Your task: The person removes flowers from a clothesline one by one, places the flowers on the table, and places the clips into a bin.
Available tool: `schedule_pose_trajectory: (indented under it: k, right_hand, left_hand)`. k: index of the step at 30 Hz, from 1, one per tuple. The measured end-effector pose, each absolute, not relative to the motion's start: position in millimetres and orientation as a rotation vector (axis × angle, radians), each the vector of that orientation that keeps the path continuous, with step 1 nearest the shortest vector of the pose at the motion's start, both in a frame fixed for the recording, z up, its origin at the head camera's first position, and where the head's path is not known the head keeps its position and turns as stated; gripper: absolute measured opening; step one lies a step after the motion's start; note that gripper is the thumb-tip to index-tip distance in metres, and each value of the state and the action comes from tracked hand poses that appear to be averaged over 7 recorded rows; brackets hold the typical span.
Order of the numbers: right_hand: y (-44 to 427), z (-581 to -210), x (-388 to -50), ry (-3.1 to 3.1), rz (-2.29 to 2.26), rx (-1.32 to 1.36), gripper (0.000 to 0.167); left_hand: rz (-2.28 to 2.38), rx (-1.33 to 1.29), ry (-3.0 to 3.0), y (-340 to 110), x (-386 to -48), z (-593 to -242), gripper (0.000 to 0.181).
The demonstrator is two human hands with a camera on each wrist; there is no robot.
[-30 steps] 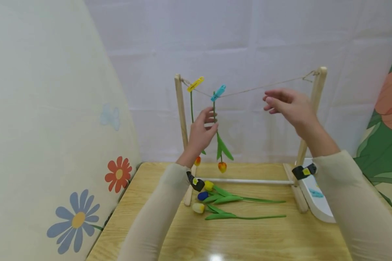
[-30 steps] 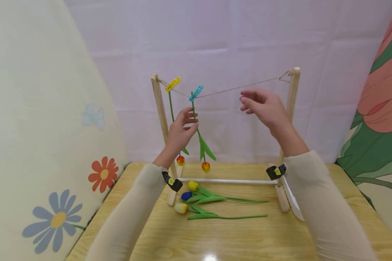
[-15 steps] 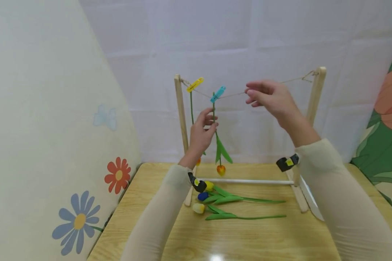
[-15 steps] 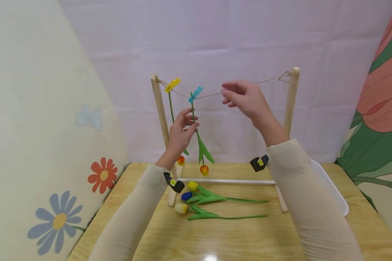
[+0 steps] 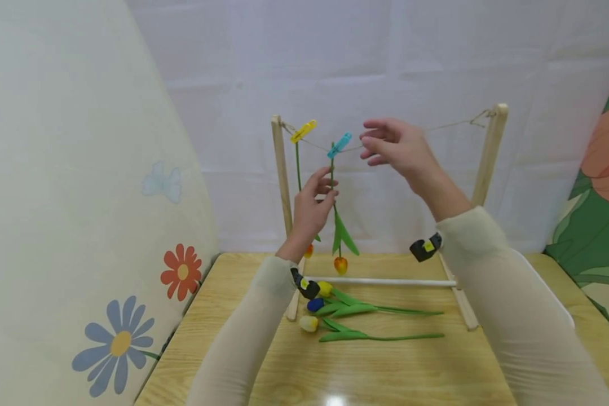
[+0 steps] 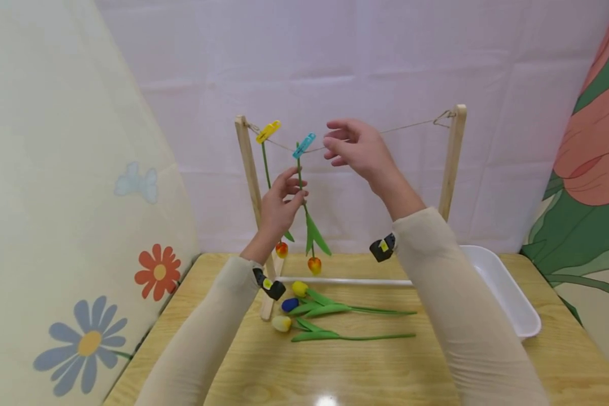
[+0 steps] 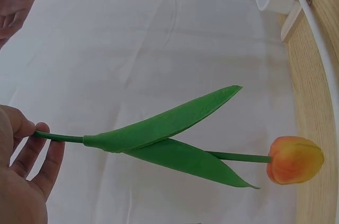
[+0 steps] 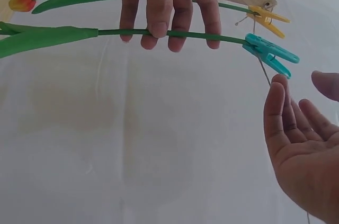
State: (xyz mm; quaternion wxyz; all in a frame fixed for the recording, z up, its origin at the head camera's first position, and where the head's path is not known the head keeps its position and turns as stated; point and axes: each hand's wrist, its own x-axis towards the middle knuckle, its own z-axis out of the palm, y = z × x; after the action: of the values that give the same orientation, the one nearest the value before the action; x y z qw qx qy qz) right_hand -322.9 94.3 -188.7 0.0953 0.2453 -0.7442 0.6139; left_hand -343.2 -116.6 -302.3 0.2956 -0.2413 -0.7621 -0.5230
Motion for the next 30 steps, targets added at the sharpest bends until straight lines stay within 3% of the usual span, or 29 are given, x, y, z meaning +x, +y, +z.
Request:
schedule_pose_trajectory:
  k: [30]
  right_hand:
    - [49, -191, -325, -2.097, 2.035, 0.605, 0.042]
  left_hand:
    - [-1.347, -0.638, -1.986, -120, -339, -300, 0.047]
